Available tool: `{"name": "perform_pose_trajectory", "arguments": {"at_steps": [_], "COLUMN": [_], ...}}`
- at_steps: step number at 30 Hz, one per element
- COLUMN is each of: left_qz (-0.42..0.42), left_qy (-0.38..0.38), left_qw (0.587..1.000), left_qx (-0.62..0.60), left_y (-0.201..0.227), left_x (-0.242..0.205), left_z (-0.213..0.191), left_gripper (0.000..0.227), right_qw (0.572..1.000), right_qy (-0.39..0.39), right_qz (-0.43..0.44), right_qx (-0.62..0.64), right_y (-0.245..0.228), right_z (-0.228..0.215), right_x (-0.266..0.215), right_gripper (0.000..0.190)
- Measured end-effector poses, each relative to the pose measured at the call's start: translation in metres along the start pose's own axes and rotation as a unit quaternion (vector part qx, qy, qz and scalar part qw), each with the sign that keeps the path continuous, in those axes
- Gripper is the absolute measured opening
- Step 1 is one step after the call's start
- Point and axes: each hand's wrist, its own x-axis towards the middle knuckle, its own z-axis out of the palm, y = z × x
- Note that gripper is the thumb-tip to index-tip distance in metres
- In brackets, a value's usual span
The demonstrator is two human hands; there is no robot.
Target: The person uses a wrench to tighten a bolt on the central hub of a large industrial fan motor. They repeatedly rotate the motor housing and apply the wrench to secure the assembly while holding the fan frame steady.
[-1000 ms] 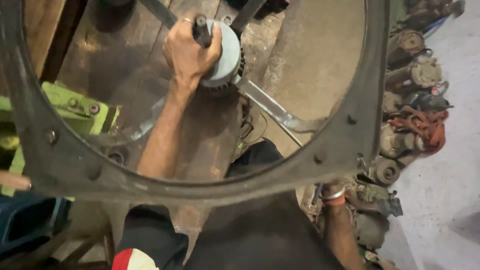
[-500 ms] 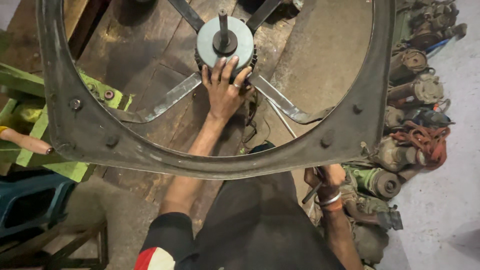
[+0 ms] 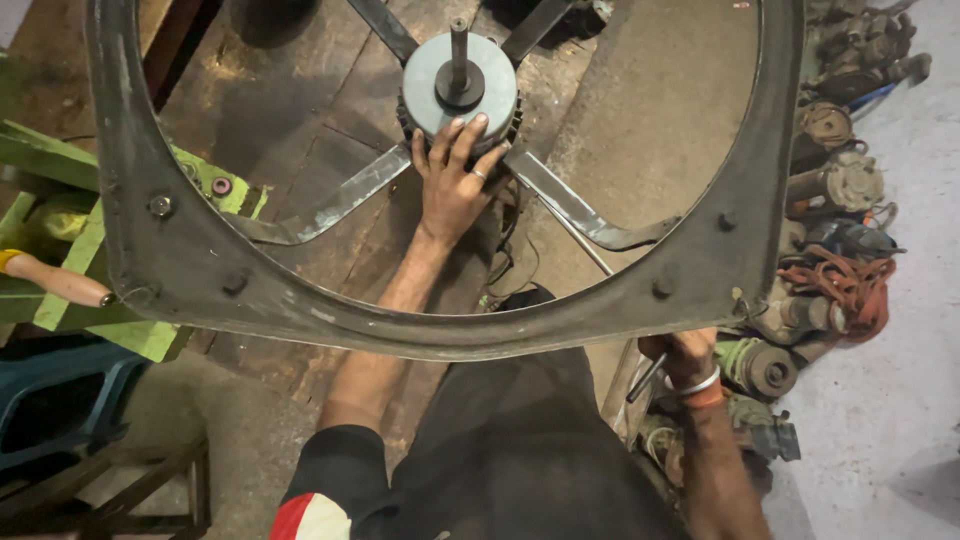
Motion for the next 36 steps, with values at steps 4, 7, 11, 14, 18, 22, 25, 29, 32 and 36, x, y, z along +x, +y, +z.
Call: {"name": "perform_pose_trajectory", "arguments": {"at_steps": [4, 7, 11, 14, 18, 22, 25, 29, 32, 36], "left_qz": [0.004, 0.007, 0.013, 0.012, -0.002, -0.007, -0.005, -0.002, -0.015, -0.048], "left_qy": [-0.011, -0.019, -0.011, -0.002, -0.030, -0.024, -0.021, -0.023, -0.056, -0.064], "left_qw": [1.000, 0.999, 0.999, 0.999, 0.998, 0.999, 0.999, 0.999, 0.998, 0.995], "left_qx": [-0.016, -0.031, -0.036, -0.034, -0.049, -0.021, -0.030, -0.022, -0.007, -0.059], "left_y": [-0.003, -0.006, -0.003, -0.003, 0.000, 0.002, 0.004, 0.006, 0.009, 0.020], "left_x": [-0.001, 0.000, -0.002, 0.001, -0.003, -0.004, -0.003, 0.003, 0.003, 0.006], "left_z": [-0.005, -0.006, -0.006, -0.004, -0.001, -0.001, -0.004, -0.007, -0.013, -0.017], "left_gripper": [0.044, 0.044, 0.041, 0.044, 0.052, 0.058, 0.057, 0.056, 0.064, 0.070], "right_qw": [0.999, 0.998, 0.944, 0.872, 0.829, 0.882, 0.968, 0.967, 0.814, 0.440], "right_qy": [-0.009, -0.036, 0.017, 0.004, 0.005, -0.018, -0.008, 0.028, 0.056, 0.122], "right_qz": [-0.033, -0.040, 0.264, 0.404, 0.453, 0.409, 0.245, 0.247, 0.473, 0.546], "right_qx": [-0.028, -0.039, 0.196, 0.275, 0.328, 0.233, 0.045, 0.051, 0.332, 0.702], "right_y": [0.019, 0.036, 0.050, 0.052, 0.040, 0.004, -0.022, -0.019, 0.005, 0.015], "right_z": [0.002, 0.003, 0.018, 0.028, 0.026, 0.032, 0.023, 0.027, 0.042, 0.038], "right_x": [-0.019, -0.041, -0.081, -0.109, -0.116, -0.068, -0.036, -0.033, -0.055, -0.072], "right_gripper": [0.018, 0.017, 0.017, 0.015, 0.015, 0.016, 0.018, 0.015, 0.018, 0.024]}}
